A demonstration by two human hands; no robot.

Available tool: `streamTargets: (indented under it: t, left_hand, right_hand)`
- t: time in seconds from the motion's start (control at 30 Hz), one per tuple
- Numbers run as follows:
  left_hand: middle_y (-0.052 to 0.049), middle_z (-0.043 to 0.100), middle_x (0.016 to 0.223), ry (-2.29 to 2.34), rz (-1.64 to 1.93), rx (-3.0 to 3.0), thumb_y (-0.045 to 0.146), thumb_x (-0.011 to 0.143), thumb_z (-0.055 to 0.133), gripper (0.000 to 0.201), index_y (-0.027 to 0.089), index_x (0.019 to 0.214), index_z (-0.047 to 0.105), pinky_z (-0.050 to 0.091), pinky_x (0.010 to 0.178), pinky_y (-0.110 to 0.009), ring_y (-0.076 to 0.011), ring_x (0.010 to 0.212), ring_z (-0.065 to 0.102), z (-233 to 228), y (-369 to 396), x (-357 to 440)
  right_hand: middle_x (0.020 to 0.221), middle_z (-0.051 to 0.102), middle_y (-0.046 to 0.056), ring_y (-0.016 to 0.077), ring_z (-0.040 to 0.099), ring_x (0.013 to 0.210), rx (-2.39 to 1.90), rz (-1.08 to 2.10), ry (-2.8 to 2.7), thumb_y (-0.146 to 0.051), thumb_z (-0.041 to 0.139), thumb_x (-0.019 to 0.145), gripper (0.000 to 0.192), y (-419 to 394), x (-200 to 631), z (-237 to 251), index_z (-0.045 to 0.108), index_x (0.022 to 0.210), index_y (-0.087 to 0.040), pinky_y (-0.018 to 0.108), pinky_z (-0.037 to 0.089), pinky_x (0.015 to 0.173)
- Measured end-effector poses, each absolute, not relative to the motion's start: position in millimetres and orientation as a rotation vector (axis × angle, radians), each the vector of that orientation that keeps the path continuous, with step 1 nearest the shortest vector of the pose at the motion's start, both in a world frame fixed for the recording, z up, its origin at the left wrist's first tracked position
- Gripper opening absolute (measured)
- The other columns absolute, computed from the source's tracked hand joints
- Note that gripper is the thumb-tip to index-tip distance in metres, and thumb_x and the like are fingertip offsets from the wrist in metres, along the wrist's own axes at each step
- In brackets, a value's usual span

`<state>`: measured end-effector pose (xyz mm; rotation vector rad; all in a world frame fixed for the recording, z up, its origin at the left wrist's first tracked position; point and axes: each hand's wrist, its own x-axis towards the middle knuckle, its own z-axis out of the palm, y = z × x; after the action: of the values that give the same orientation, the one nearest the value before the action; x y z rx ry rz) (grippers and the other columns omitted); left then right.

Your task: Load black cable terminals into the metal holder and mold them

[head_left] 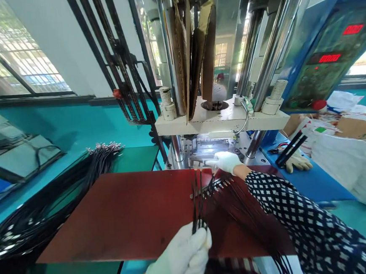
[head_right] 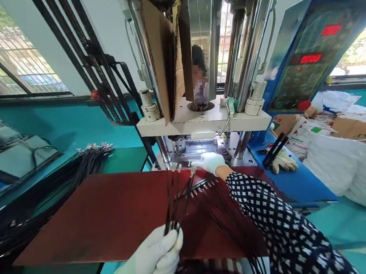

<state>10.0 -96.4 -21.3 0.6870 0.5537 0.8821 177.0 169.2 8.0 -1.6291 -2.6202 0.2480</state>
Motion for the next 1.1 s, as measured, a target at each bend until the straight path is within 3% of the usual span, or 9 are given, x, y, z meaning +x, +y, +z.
streamTargets:
  t: [0.17,0.3,0.5,0.7,0.77,0.83,0.93,1.0,1.1]
  left_hand:
    - [0.011,0.028,0.047,0.515,0.992,0.763,0.044,0.096,0.051,0.03,0.015,0.089,0.055,0.02,0.036,-0.014,-0.0019,0.035,0.018,-26.7,-101.9,-31.0]
    - [0.01,0.029,0.048,0.538,1.023,0.814,0.044,0.096,0.052,0.031,0.014,0.089,0.056,0.02,0.038,-0.015,-0.0018,0.036,0.018,-27.2,-103.5,-42.0]
    - [0.01,0.027,0.047,0.551,1.105,0.828,0.045,0.095,0.053,0.031,0.015,0.088,0.059,0.02,0.038,-0.015,-0.0025,0.035,0.017,-35.8,-104.5,-46.1]
    - [0.012,0.022,0.046,0.789,1.417,0.788,0.047,0.093,0.055,0.032,0.018,0.079,0.056,0.028,0.037,-0.015,-0.0044,0.034,0.018,9.8,-72.5,-112.3]
    - [0.01,0.031,0.048,1.143,1.436,0.843,0.041,0.095,0.049,0.028,0.017,0.082,0.055,0.035,0.039,-0.017,-0.0067,0.035,0.029,29.0,-50.7,-148.4]
    - [0.006,0.046,0.057,1.663,1.364,0.963,0.034,0.094,0.042,0.028,0.013,0.085,0.058,0.046,0.047,-0.022,-0.0102,0.042,0.044,38.0,-24.9,-172.1]
    - [-0.006,0.063,0.081,2.242,1.217,1.258,0.032,0.088,0.05,0.028,0.007,0.096,0.061,0.054,0.069,-0.027,-0.0148,0.064,0.06,27.5,15.4,-161.9]
    - [-0.012,0.065,0.103,2.233,1.025,1.697,0.03,0.088,0.054,0.032,0.011,0.112,0.061,0.053,0.083,-0.033,-0.0188,0.084,0.064,8.2,41.6,-128.1]
    - [-0.011,0.06,0.12,1.892,0.635,2.268,0.027,0.089,0.054,0.04,0.02,0.129,0.057,0.047,0.098,-0.037,-0.0227,0.106,0.06,-24.6,78.2,-71.5]
  right_hand:
    - [0.096,0.069,0.007,0.0239,0.065,0.088,-1.546,0.282,-2.678,-0.059,0.068,0.08,0.048,165.4,172.0,-11.9,0.067,0.107,-0.02,0.033,0.047,0.075]
    - [0.11,0.064,0.01,0.0244,0.058,0.104,-1.329,0.206,-2.721,-0.047,0.069,0.083,0.036,171.1,173.5,-21.7,0.07,0.107,-0.02,0.031,0.043,0.086]
    - [0.101,0.063,0.012,0.0265,0.057,0.099,-1.199,0.17,-2.719,-0.045,0.056,0.092,0.034,171.0,175.5,-29.3,0.073,0.107,-0.019,0.035,0.044,0.086]
    - [0.105,0.062,0.013,0.0277,0.056,0.102,-1.173,0.252,-2.666,-0.046,0.054,0.093,0.039,167.3,177.6,-29.9,0.072,0.113,-0.018,0.038,0.045,0.09]
    - [0.109,0.062,0.014,0.0285,0.056,0.106,-1.166,0.303,-2.662,-0.044,0.057,0.091,0.04,167.1,180.1,-28.9,0.07,0.119,-0.017,0.039,0.044,0.094]
    - [0.112,0.062,0.013,0.028,0.055,0.108,-1.157,0.365,-2.655,-0.039,0.063,0.088,0.042,166.7,183.6,-28.2,0.067,0.123,-0.016,0.039,0.043,0.097]
    - [0.112,0.063,0.012,0.0264,0.056,0.108,-1.142,0.468,-2.611,-0.036,0.068,0.084,0.045,166.0,188.2,-29.5,0.067,0.125,-0.018,0.038,0.042,0.098]
    - [0.108,0.065,0.011,0.0255,0.056,0.104,-1.139,0.542,-2.554,-0.037,0.064,0.087,0.039,167.4,188.6,-31.3,0.069,0.12,-0.018,0.039,0.042,0.097]
    - [0.095,0.067,0.011,0.024,0.058,0.095,-1.131,0.686,-2.438,-0.038,0.054,0.093,0.03,173.7,183.1,-29.2,0.075,0.097,-0.018,0.04,0.043,0.095]
